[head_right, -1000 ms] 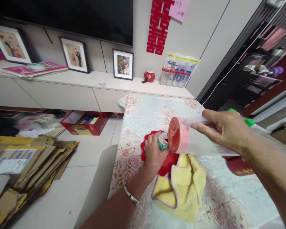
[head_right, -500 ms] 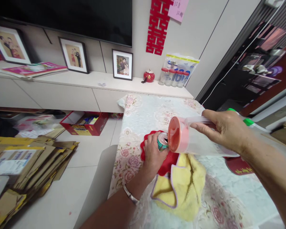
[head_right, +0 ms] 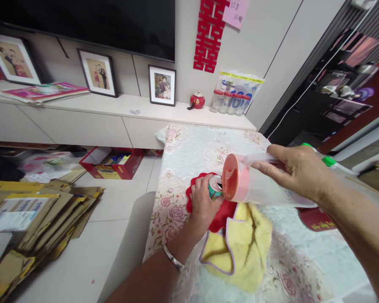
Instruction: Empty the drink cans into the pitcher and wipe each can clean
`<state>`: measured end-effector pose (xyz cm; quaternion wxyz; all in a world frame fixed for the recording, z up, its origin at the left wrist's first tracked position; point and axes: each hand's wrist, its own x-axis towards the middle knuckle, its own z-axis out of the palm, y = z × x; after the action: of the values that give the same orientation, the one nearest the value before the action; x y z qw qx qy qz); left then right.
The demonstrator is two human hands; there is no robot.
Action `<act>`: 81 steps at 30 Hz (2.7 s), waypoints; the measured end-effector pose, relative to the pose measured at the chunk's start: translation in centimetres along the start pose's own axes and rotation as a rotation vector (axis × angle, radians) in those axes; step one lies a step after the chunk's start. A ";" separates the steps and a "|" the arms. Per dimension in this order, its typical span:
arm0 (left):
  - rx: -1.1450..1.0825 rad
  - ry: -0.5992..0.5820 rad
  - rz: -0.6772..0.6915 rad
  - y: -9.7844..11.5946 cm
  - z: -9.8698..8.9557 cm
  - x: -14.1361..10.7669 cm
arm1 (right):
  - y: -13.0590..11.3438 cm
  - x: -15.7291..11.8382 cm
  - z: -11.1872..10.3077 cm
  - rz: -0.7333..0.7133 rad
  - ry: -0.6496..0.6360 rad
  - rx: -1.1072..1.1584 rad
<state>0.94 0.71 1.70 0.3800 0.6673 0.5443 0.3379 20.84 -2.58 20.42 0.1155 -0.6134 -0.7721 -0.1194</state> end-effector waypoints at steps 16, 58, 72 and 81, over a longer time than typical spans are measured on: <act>0.051 0.019 0.005 -0.4 0.5 0.3 | 0.5 -0.2 0.2 -0.026 -0.019 -0.018; 0.042 0.013 0.018 -0.3 0.3 0.2 | 0.3 0.0 0.2 -0.022 -0.006 0.011; 0.049 0.021 0.020 -0.4 0.4 0.2 | 1.2 -0.5 0.5 -0.008 -0.029 0.009; 0.042 0.005 0.009 -0.2 0.2 0.2 | 1.2 -0.5 0.3 -0.006 -0.039 0.011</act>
<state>1.06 0.87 1.47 0.3631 0.6767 0.5490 0.3297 22.08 -2.70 19.98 0.1035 -0.6127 -0.7766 -0.1035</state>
